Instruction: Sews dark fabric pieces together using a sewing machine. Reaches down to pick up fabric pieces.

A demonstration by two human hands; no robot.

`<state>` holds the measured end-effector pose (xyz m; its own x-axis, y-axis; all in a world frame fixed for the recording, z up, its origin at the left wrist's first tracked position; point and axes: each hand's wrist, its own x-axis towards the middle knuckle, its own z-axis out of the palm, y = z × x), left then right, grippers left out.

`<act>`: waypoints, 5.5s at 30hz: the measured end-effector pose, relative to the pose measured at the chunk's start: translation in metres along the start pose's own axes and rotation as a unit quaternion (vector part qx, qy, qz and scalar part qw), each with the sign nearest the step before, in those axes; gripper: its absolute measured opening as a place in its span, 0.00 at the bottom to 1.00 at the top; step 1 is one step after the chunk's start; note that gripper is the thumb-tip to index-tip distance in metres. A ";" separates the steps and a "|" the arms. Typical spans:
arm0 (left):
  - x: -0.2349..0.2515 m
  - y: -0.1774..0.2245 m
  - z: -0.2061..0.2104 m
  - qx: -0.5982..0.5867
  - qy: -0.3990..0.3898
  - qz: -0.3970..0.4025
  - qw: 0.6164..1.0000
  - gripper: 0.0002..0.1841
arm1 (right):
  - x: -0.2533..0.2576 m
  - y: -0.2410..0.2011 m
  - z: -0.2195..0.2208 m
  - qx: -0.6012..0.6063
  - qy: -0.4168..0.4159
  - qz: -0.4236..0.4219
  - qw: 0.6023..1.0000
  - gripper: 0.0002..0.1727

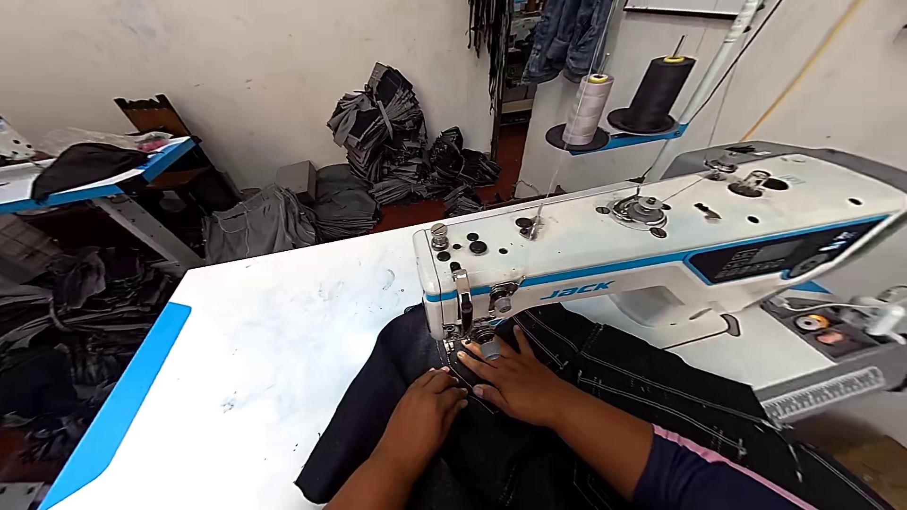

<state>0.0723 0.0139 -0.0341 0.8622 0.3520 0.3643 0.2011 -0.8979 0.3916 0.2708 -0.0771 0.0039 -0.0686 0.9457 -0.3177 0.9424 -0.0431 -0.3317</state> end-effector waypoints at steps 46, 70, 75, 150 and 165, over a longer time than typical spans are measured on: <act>0.028 -0.008 -0.014 -0.015 -0.101 -0.071 0.992 0.15 | 0.025 0.002 -0.010 -0.065 -0.011 0.086 0.994 0.34; 0.027 0.007 -0.034 -0.023 -0.238 -0.139 0.961 0.33 | 0.035 0.006 -0.015 -0.064 -0.001 0.096 0.993 0.33; 0.026 0.005 -0.036 -0.013 -0.232 -0.138 0.963 0.34 | 0.036 0.000 -0.021 -0.056 -0.018 0.095 0.994 0.35; -0.009 0.008 -0.012 -0.153 -0.028 -0.015 0.988 0.05 | -0.003 0.036 0.045 -0.084 0.238 -0.137 0.958 0.42; 0.039 -0.048 -0.018 -0.090 -0.030 -0.018 0.995 0.09 | 0.033 0.018 -0.030 0.003 0.008 -0.013 1.000 0.35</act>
<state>0.0883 0.0759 -0.0240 0.8829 0.3620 0.2991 0.1500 -0.8211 0.5508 0.2956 -0.0371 0.0144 -0.0867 0.9518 -0.2942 0.9386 -0.0209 -0.3443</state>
